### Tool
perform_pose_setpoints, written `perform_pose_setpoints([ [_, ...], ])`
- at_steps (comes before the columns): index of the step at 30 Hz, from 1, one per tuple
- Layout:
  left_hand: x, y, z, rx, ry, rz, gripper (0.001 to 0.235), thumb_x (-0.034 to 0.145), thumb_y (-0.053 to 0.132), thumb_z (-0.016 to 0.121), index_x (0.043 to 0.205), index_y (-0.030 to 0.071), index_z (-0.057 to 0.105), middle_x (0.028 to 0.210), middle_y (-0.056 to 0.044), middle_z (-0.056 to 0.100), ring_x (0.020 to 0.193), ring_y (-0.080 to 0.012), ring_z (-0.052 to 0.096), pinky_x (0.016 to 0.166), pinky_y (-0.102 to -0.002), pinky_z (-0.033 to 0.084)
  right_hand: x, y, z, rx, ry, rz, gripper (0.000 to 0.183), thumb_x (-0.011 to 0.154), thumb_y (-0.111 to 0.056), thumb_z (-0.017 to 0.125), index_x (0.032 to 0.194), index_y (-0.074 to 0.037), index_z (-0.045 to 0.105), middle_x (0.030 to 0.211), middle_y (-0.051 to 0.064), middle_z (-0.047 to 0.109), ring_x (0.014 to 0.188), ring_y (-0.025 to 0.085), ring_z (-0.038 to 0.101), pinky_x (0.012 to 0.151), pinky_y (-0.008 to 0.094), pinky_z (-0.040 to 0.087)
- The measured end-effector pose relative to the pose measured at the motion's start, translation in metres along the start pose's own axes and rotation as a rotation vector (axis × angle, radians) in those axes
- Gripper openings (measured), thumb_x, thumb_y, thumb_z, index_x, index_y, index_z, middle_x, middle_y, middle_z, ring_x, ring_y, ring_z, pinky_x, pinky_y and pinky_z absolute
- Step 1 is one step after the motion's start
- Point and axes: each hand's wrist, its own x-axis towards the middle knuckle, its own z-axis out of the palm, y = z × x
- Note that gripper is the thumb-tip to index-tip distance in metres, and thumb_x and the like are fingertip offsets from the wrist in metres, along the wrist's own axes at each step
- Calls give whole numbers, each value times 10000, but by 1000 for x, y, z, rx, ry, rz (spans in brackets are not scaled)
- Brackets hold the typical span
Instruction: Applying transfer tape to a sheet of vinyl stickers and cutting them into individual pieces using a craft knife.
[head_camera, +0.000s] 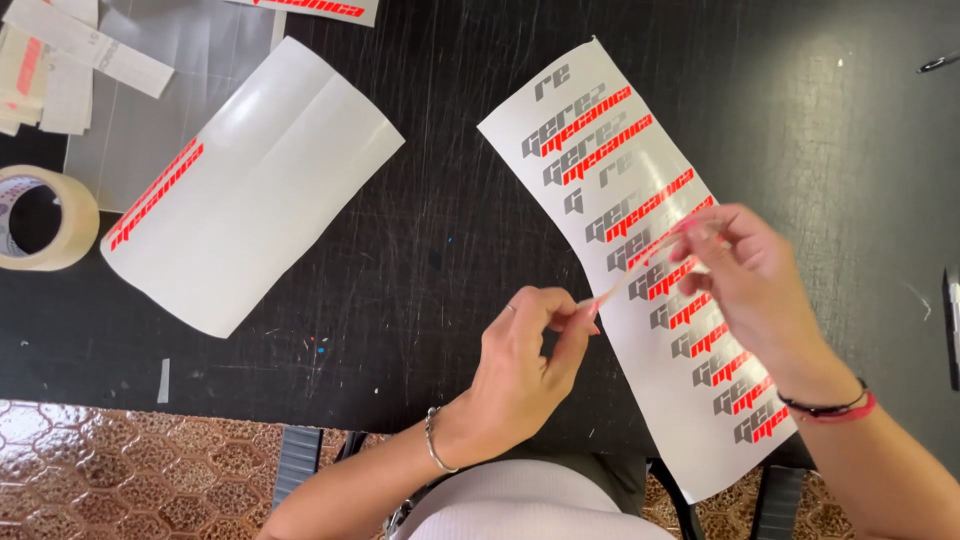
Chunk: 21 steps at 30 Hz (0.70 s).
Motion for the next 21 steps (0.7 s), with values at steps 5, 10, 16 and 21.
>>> perform_pose_setpoints([
  [5, 17, -6, 10, 65, 30, -73, 153, 1017, 45, 644, 947, 47, 508, 832, -60, 593, 702, -178, 563, 627, -313, 498, 15, -34, -4, 98, -23, 34, 98, 1139, -127, 495, 1109, -92, 582, 990, 67, 650, 933, 160, 662, 673, 288, 571],
  [10, 40, -10, 22, 152, 46, 23, 163, 1007, 28, 655, 946, 44, 505, 803, -44, 578, 729, -218, 561, 601, -350, 467, 27, -58, 0, -26, -65, -96, 135, 1136, -239, 562, 1140, -114, 511, 960, 62, 641, 827, 164, 623, 649, 264, 532],
  [16, 68, -35, 26, 144, 110, 52, 132, 987, -59, 616, 1031, 55, 566, 953, -69, 596, 895, -228, 532, 831, -357, 442, 72, -53, -10, -156, 52, -265, 147, 1152, -67, 593, 1299, -74, 587, 1014, 62, 639, 877, 52, 596, 692, 198, 566],
  [21, 60, -77, 36, 238, 129, -95, 151, 991, 82, 658, 1002, 54, 510, 1119, -112, 588, 1062, -244, 532, 862, -348, 498, 98, -20, -12, -127, 63, -159, 105, 1126, -149, 669, 1140, -74, 596, 924, 9, 662, 757, 44, 608, 636, 152, 556],
])
